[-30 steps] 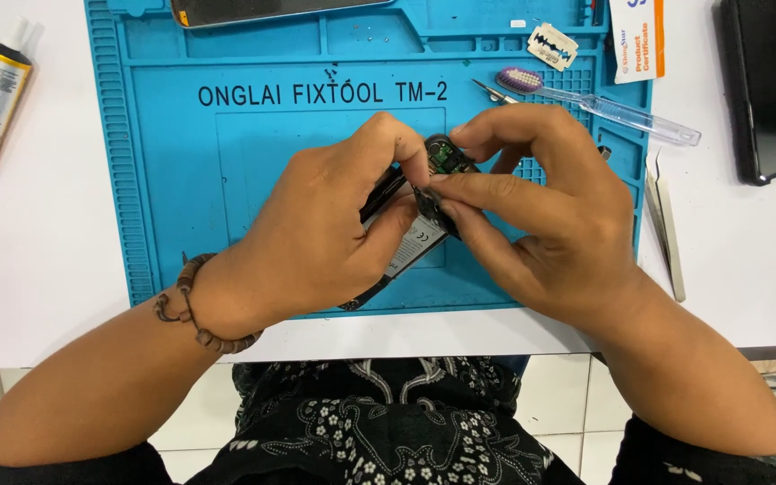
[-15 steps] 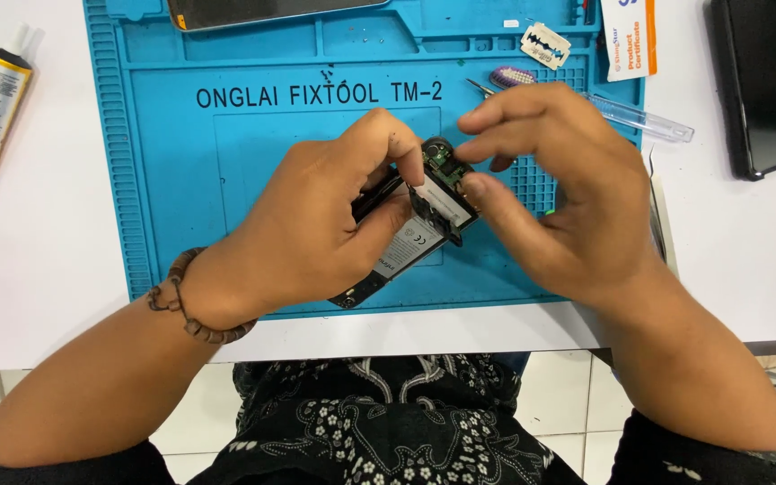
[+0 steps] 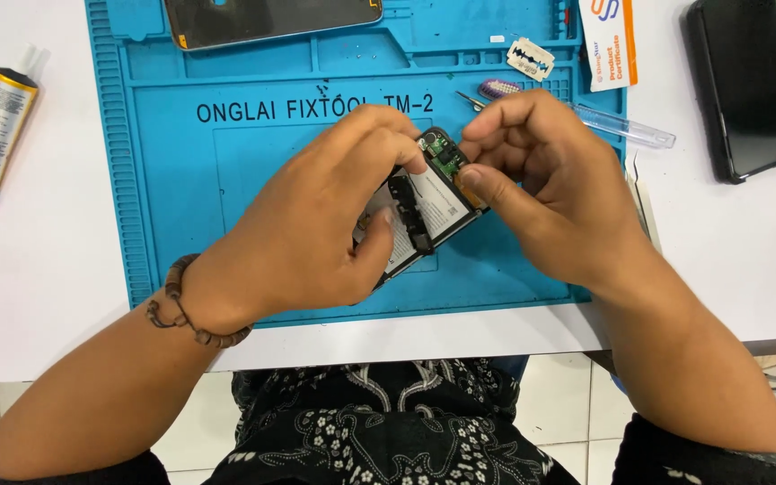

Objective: The person is disassembling a mobile phone to access, inspect, and clean the charging board using a toothbrush and cleaning solution.

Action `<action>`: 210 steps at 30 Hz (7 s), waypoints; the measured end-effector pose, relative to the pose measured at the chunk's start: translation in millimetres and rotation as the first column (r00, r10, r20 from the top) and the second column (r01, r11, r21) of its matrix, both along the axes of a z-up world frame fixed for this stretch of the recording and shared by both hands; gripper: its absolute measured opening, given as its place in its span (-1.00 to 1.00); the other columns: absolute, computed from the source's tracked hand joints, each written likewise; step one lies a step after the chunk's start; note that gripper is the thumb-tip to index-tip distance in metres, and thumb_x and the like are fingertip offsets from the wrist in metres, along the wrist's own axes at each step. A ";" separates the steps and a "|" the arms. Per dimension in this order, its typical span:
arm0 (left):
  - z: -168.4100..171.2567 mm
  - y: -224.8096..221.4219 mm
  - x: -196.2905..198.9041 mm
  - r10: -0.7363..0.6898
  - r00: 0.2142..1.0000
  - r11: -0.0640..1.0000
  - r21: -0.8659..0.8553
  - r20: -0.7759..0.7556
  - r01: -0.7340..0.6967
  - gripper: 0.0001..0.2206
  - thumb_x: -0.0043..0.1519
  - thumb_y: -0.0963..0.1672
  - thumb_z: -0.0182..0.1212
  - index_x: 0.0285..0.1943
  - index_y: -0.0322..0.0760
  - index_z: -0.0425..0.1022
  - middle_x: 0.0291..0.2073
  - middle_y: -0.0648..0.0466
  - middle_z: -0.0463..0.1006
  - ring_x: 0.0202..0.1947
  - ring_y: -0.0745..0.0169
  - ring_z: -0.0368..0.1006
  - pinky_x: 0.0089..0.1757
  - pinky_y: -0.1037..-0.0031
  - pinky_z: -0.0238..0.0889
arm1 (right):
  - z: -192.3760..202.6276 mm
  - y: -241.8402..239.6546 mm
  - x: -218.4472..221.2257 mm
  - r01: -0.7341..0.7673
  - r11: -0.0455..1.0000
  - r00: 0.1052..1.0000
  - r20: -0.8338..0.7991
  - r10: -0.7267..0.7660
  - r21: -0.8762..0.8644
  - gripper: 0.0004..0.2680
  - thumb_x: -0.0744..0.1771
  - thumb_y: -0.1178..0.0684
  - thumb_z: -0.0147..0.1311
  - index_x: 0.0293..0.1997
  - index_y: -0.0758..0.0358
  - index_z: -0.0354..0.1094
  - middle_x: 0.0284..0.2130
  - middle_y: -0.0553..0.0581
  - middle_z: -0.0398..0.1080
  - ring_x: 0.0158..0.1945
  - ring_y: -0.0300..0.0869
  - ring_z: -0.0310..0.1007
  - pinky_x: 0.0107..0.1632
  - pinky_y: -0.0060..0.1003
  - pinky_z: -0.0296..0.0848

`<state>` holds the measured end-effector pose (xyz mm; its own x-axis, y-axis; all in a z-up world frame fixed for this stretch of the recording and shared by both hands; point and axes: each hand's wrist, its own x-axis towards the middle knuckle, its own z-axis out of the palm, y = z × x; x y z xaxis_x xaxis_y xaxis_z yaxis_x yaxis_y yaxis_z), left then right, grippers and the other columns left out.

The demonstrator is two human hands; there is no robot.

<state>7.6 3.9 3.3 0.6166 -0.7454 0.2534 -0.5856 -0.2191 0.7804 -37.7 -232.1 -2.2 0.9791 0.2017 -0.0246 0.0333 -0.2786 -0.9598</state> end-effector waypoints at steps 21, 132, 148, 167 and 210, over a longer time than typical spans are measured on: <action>-12.7 -1.4 1.7 -0.025 0.949 0.976 0.211 0.315 -0.045 -0.33 0.18 -0.09 0.55 0.34 -0.43 0.20 0.23 -0.26 0.29 0.10 -0.28 0.33 0.06 -0.01 0.31 | -14.2 1.3 7.8 0.028 0.990 0.994 -0.108 -0.013 0.138 -0.86 0.42 0.28 -0.04 0.08 0.26 0.18 -0.17 0.05 0.26 -0.28 -0.30 0.37 -0.18 -0.41 0.45; -11.4 13.6 9.4 -0.186 0.812 0.853 0.501 0.554 -0.146 -0.52 0.19 -0.05 0.31 0.26 -0.38 0.45 -0.07 -0.02 0.38 -0.03 0.03 0.31 -0.19 0.20 0.32 | -15.3 -1.3 20.7 0.089 0.826 0.756 0.577 0.308 -0.557 -0.63 0.48 0.13 0.36 0.06 0.68 0.12 -0.17 0.41 0.38 -0.27 0.05 0.34 -0.25 -0.13 0.35; -14.6 13.4 9.1 -0.220 0.804 0.801 0.572 0.552 -0.175 -0.28 0.07 0.12 0.37 0.39 -0.25 0.43 0.10 0.02 0.40 0.08 0.04 0.34 0.03 0.20 0.33 | -23.2 -1.0 20.0 0.152 0.853 0.788 0.582 0.201 -0.499 -0.62 0.46 0.01 0.38 0.01 0.55 0.16 -0.24 0.29 0.34 -0.36 -0.08 0.33 -0.29 -0.22 0.27; -16.5 15.4 6.4 -0.196 0.801 0.819 0.543 0.566 -0.183 -0.37 0.12 0.06 0.37 0.35 -0.29 0.43 0.07 0.00 0.39 0.07 0.03 0.33 -0.06 0.20 0.36 | 5.2 8.0 19.5 -0.032 0.889 0.864 0.434 0.254 -0.458 -0.74 0.39 0.45 0.16 0.01 0.57 0.02 -0.09 0.48 0.40 -0.17 0.07 0.40 -0.12 -0.14 0.30; -15.5 15.1 6.1 -0.182 0.791 0.829 0.524 0.585 -0.196 -0.40 0.09 0.02 0.38 0.31 -0.27 0.44 0.05 0.00 0.41 0.04 0.04 0.35 -0.07 0.22 0.35 | -20.0 -25.1 23.4 0.251 0.814 0.817 0.565 0.112 -0.524 -0.72 0.61 0.33 0.36 0.13 0.59 0.13 -0.07 0.39 0.55 -0.02 0.08 0.68 0.01 -0.13 0.51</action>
